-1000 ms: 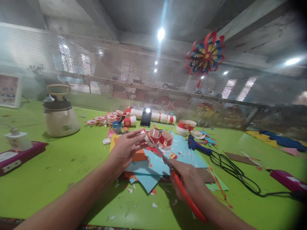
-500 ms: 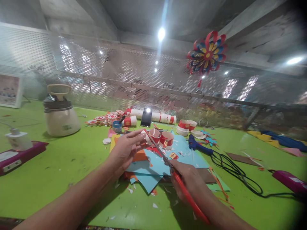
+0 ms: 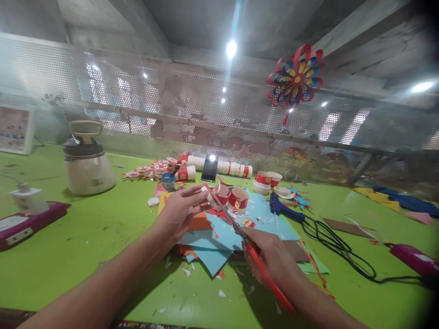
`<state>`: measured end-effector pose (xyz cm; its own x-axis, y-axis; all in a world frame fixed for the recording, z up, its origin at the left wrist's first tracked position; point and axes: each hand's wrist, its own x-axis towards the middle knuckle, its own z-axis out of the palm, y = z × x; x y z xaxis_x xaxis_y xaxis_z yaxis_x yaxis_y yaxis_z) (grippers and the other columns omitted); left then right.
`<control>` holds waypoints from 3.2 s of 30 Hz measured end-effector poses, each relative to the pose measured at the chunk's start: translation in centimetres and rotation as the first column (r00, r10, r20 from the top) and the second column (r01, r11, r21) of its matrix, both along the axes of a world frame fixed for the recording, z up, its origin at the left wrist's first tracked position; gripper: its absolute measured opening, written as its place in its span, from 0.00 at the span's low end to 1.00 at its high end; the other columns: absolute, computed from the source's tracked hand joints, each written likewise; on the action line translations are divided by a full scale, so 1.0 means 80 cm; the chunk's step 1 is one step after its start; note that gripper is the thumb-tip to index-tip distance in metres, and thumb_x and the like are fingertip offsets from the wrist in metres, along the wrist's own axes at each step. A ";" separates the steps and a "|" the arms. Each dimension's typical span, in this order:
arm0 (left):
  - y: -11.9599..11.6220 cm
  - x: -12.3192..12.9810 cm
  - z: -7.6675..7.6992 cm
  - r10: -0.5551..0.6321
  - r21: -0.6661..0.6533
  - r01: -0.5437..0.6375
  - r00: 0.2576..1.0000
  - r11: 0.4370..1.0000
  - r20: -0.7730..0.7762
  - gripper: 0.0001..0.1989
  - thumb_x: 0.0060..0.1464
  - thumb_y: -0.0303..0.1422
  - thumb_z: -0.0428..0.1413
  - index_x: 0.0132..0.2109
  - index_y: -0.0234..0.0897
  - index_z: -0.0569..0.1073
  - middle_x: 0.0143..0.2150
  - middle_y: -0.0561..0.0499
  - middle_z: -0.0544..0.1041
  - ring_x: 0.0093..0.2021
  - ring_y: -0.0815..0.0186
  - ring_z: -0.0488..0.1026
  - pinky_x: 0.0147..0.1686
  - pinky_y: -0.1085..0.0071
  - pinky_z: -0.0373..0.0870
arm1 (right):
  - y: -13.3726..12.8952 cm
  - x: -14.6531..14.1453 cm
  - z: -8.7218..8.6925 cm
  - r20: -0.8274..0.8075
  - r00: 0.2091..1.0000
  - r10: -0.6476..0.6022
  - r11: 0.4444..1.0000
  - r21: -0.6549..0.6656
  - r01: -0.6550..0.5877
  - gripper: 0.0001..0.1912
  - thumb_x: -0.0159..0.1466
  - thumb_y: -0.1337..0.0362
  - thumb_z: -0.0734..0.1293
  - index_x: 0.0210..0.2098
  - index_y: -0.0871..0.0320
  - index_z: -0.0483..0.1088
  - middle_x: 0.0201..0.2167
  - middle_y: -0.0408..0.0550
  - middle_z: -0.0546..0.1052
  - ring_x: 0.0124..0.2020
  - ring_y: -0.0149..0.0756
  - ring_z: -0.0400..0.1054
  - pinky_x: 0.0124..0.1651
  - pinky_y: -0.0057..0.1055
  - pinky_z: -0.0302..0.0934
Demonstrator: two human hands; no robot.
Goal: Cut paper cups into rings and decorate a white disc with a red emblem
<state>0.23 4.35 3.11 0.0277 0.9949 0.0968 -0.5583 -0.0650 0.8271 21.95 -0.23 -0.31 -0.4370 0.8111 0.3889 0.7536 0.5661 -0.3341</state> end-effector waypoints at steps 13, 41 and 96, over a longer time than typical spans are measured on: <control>-0.001 0.006 -0.004 0.009 0.027 -0.009 1.000 1.000 0.005 0.18 0.42 0.25 0.68 0.43 0.26 0.78 0.37 0.38 0.82 0.39 0.56 0.79 0.43 0.63 0.74 | 0.001 0.000 -0.001 0.035 0.999 -0.008 1.000 0.031 0.007 0.08 0.55 0.72 0.59 0.31 0.59 0.69 0.21 0.45 0.73 0.22 0.33 0.62 0.27 0.26 0.51; -0.003 0.002 0.003 -0.001 -0.022 0.002 1.000 1.000 0.020 0.10 0.47 0.20 0.62 0.40 0.27 0.76 0.32 0.42 0.81 0.32 0.62 0.78 0.44 0.61 0.75 | 0.001 -0.001 0.004 0.040 0.998 -0.054 0.996 -0.063 0.056 0.08 0.59 0.72 0.56 0.29 0.58 0.65 0.23 0.44 0.71 0.24 0.33 0.61 0.28 0.27 0.50; 0.001 0.006 -0.008 0.042 0.073 -0.043 0.999 0.996 0.015 0.17 0.39 0.25 0.68 0.40 0.29 0.78 0.33 0.42 0.82 0.35 0.58 0.79 0.46 0.58 0.72 | -0.002 -0.003 0.003 0.028 0.999 -0.027 1.000 -0.004 0.028 0.08 0.54 0.72 0.58 0.31 0.59 0.67 0.22 0.46 0.71 0.23 0.35 0.62 0.28 0.27 0.50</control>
